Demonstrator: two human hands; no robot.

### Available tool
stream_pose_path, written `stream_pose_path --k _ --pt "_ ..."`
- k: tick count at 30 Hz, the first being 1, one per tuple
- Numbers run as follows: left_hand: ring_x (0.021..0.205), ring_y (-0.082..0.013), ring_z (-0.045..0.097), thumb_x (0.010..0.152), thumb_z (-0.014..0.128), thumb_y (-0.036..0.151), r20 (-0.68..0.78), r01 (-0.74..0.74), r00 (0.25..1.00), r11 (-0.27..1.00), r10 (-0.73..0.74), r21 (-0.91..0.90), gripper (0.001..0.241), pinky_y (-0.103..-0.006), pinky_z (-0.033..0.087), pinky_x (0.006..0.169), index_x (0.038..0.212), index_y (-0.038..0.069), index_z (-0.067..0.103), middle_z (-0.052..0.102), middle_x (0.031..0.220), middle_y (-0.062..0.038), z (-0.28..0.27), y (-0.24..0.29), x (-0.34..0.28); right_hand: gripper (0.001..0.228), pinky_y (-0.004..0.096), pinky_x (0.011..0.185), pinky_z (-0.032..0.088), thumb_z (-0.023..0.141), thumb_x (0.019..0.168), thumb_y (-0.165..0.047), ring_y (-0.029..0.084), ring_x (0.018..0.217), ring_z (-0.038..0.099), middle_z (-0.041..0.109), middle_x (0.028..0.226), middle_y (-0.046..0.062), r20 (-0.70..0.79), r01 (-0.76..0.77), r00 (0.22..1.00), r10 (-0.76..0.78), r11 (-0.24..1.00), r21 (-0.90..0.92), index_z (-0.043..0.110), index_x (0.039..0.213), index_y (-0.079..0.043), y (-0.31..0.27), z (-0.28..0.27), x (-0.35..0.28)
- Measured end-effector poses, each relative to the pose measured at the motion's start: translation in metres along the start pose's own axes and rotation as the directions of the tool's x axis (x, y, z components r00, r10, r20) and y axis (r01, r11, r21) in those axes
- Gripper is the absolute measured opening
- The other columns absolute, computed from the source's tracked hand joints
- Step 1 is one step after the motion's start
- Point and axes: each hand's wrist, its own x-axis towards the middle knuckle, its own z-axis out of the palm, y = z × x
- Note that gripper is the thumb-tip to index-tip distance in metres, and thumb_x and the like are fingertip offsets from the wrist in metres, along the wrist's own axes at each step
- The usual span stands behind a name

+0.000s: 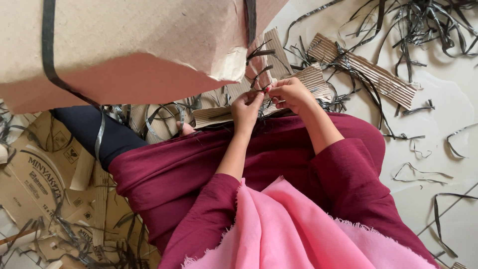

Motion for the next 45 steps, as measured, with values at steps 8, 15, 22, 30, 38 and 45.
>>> stream_pose_path --k 8,15,22,30,38,45 --pt "0.080 -0.0231 0.075 0.081 0.084 0.013 -0.082 -0.430 0.892 0.891 0.444 0.146 0.014 -0.0326 0.059 0.068 0.094 0.019 0.081 0.077 0.084 -0.004 -0.013 0.040 -0.024 0.012 0.026 0.047 0.056 0.080 0.082 -0.009 0.011 0.053 0.060 0.066 0.069 0.009 0.027 0.009 1.000 -0.008 0.999 -0.047 0.071 0.086 -0.001 0.004 -0.001 0.003" --pt "0.089 -0.0187 0.076 0.090 0.079 0.019 0.012 -0.600 0.780 0.743 0.626 0.296 0.016 -0.0316 0.062 0.075 0.105 0.025 0.081 0.078 0.090 0.002 -0.013 0.030 -0.019 0.013 0.024 0.045 0.055 0.079 0.082 -0.008 0.009 0.052 0.060 0.067 0.069 0.010 0.010 0.108 0.994 -0.107 0.986 -0.128 0.075 0.091 0.001 -0.005 -0.005 -0.008" --pt "0.082 -0.0225 0.076 0.087 0.081 0.021 0.017 -0.617 0.749 0.688 0.662 0.383 0.010 -0.0339 0.062 0.069 0.096 0.024 0.080 0.076 0.084 0.000 -0.014 0.013 -0.009 0.014 0.022 0.045 0.054 0.079 0.080 -0.007 0.008 0.052 0.059 0.069 0.068 0.011 0.007 0.151 0.988 -0.153 0.968 -0.201 0.076 0.091 0.002 -0.013 -0.001 -0.014" --pt "0.085 -0.0255 0.075 0.093 0.073 0.028 0.042 -0.590 0.783 0.719 0.620 0.367 0.008 -0.0400 0.061 0.071 0.100 0.025 0.070 0.072 0.087 0.001 -0.012 -0.005 -0.003 0.012 0.034 0.059 0.053 0.083 0.077 -0.022 0.013 0.061 0.062 0.070 0.068 0.004 -0.003 0.304 0.928 -0.374 0.758 -0.577 0.082 0.088 -0.020 -0.001 -0.006 -0.002" --pt "0.085 -0.0290 0.073 0.094 0.071 0.031 0.093 -0.530 0.842 0.781 0.532 0.330 0.008 -0.0444 0.059 0.074 0.097 0.025 0.066 0.069 0.084 -0.001 -0.027 0.006 -0.006 0.011 0.037 0.074 0.057 0.084 0.078 -0.025 0.024 0.079 0.073 0.074 0.077 0.000 -0.137 0.258 0.858 -0.495 0.647 -0.718 0.082 0.087 -0.031 -0.005 -0.007 0.010" --pt "0.085 -0.0255 0.074 0.092 0.075 0.024 0.163 -0.465 0.885 0.842 0.436 0.274 0.007 -0.0386 0.060 0.077 0.095 0.022 0.069 0.072 0.085 0.000 -0.069 0.016 -0.014 0.017 0.039 0.070 0.054 0.087 0.074 -0.025 0.023 0.073 0.069 0.073 0.076 0.008 -0.057 0.320 0.867 -0.496 0.640 -0.699 0.081 0.088 -0.018 -0.028 -0.010 -0.010"
